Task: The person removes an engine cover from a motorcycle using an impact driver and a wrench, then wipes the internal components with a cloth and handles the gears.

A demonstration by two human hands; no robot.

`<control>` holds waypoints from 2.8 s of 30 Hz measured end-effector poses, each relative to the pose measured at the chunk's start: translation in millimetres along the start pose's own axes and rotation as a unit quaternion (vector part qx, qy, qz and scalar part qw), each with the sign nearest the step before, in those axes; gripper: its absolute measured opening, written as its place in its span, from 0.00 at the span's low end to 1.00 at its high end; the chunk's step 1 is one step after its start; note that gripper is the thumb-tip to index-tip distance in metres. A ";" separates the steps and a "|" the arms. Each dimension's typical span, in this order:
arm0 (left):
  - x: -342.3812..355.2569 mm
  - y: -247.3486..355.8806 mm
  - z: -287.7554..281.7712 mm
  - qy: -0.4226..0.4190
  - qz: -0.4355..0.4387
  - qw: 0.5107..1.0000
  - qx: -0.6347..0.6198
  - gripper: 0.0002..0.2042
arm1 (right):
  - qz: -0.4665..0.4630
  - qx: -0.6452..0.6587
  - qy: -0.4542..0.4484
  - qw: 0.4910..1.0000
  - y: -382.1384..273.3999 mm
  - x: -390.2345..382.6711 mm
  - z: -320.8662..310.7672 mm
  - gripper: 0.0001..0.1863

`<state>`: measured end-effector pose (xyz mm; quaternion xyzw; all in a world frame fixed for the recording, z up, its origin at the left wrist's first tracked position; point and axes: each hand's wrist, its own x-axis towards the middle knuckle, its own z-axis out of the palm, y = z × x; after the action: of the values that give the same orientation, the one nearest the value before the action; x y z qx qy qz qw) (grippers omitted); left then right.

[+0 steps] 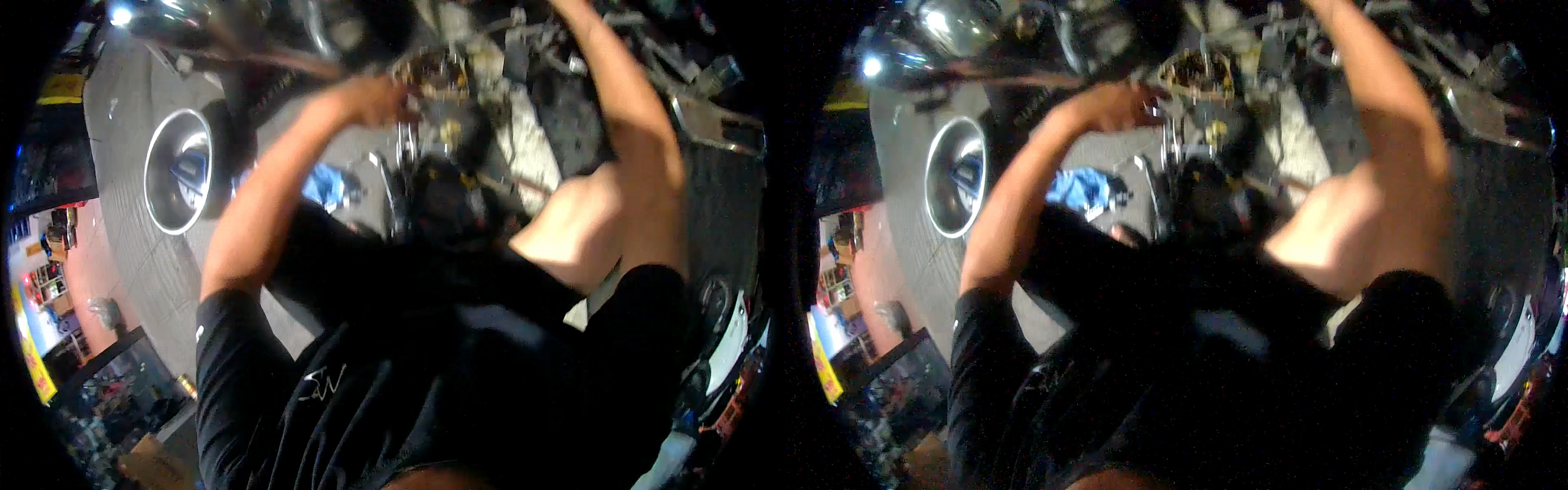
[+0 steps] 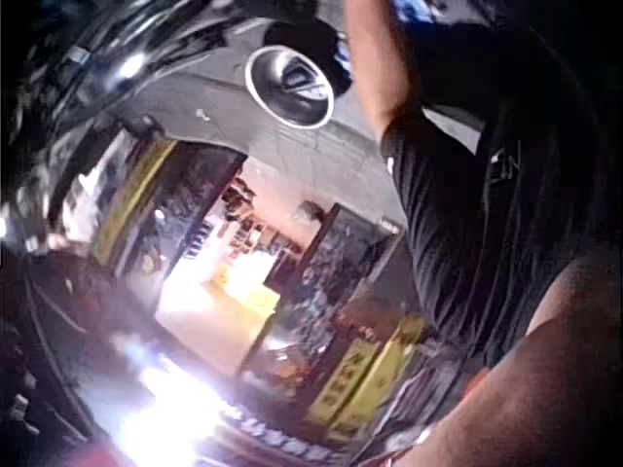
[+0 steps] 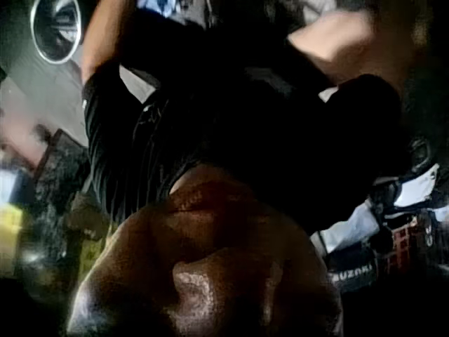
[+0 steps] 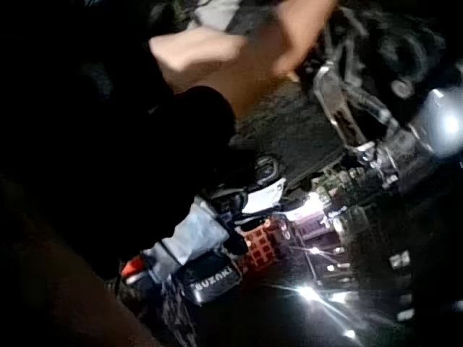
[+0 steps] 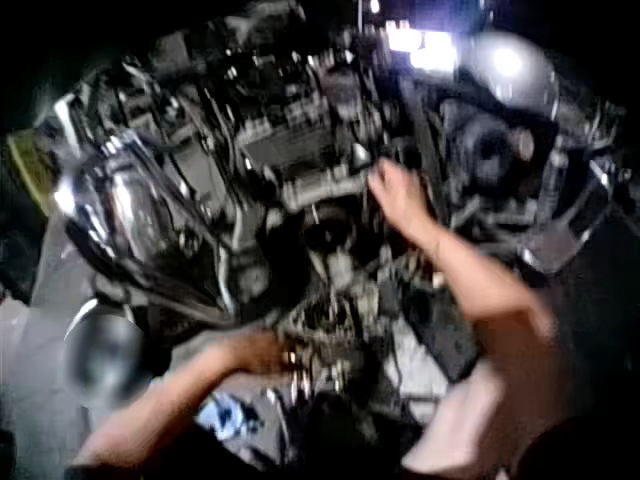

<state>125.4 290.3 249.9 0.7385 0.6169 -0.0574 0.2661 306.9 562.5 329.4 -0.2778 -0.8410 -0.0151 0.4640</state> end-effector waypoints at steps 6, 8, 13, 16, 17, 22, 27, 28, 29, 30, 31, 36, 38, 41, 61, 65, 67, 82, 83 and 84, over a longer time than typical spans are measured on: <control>-36.9 1.1 15.2 0.006 0.022 0.998 -0.052 0.24 | 0.068 -0.036 -0.032 0.996 -11.4 -2.9 -3.7 0.10; -51.0 -15.3 36.1 0.015 0.039 0.998 -0.048 0.23 | 0.069 0.106 -0.059 0.990 -47.6 -20.2 -14.5 0.09; -90.5 -61.0 56.5 -0.122 -0.042 0.976 -0.178 0.26 | -0.162 0.216 -0.313 0.911 -75.1 -145.9 27.0 0.10; -109.4 -141.5 101.8 -0.152 -0.135 0.976 -0.081 0.24 | -0.275 0.107 -0.655 0.696 -118.7 -212.1 35.7 0.15; -101.3 -157.6 112.9 -0.136 -0.134 0.981 0.017 0.23 | -0.290 0.079 -0.709 0.638 -123.5 -238.1 41.3 0.16; -84.4 -196.0 248.7 0.056 -0.331 0.941 -0.050 0.33 | -0.208 0.129 -0.748 0.617 -161.1 -377.2 53.1 0.18; -99.2 -155.1 323.3 0.057 -0.361 0.926 -0.093 0.32 | -0.055 0.131 -0.722 0.677 -182.5 -455.1 33.0 0.42; -107.0 -155.0 312.9 0.029 -0.412 0.904 -0.113 0.31 | -0.032 0.140 -0.710 0.690 -179.3 -460.3 32.9 0.42; -128.7 -168.5 321.8 -0.017 -0.452 0.888 -0.085 0.29 | -0.011 0.155 -0.711 0.686 -182.1 -465.1 31.6 0.43; -145.2 -179.6 313.6 -0.066 -0.498 0.859 -0.105 0.27 | 0.022 0.163 -0.708 0.686 -183.5 -470.4 33.9 0.43; -163.8 -182.4 310.3 -0.061 -0.487 0.868 -0.068 0.24 | 0.055 0.171 -0.706 0.686 -183.8 -475.6 35.6 0.43; -207.4 -203.8 301.6 -0.016 -0.648 0.756 -0.090 0.21 | 0.041 0.181 -0.695 0.695 -185.5 -470.2 22.1 0.47; -204.4 -201.9 292.6 0.042 -0.640 0.764 -0.073 0.20 | 0.030 0.199 -0.653 0.730 -184.5 -483.1 21.7 0.46; -188.7 -204.0 287.6 0.162 -0.581 0.796 -0.045 0.21 | 0.019 0.187 -0.655 0.732 -186.4 -494.8 26.2 0.47; 17.0 -12.2 215.8 0.003 0.013 0.977 -0.215 0.18 | 0.381 0.419 -0.563 0.602 -134.8 -299.8 -27.3 0.25; 32.7 -20.1 233.6 0.051 -0.146 0.966 -0.205 0.15 | 0.476 0.426 -0.511 0.575 -121.3 -311.2 -36.5 0.13; 41.8 -60.6 259.0 0.170 -0.207 0.945 -0.188 0.14 | 0.479 0.436 -0.494 0.580 -119.8 -310.2 -48.5 0.13; 52.5 -116.8 244.6 0.015 -0.251 0.968 0.010 0.13 | 0.247 0.525 -0.338 0.741 -125.2 -271.5 -57.3 0.13; 51.2 -111.9 226.1 0.016 -0.214 0.976 0.025 0.12 | 0.249 0.505 -0.392 0.727 -120.3 -255.8 -67.4 0.21; 37.4 -107.6 206.0 0.008 -0.192 0.980 0.047 0.12 | 0.208 0.505 -0.368 0.752 -115.6 -250.7 -63.1 0.20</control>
<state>82.9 238.2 24.3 0.6181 0.7461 -0.1304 0.2104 404.0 333.2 194.3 -0.1548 -0.7537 0.6120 0.1827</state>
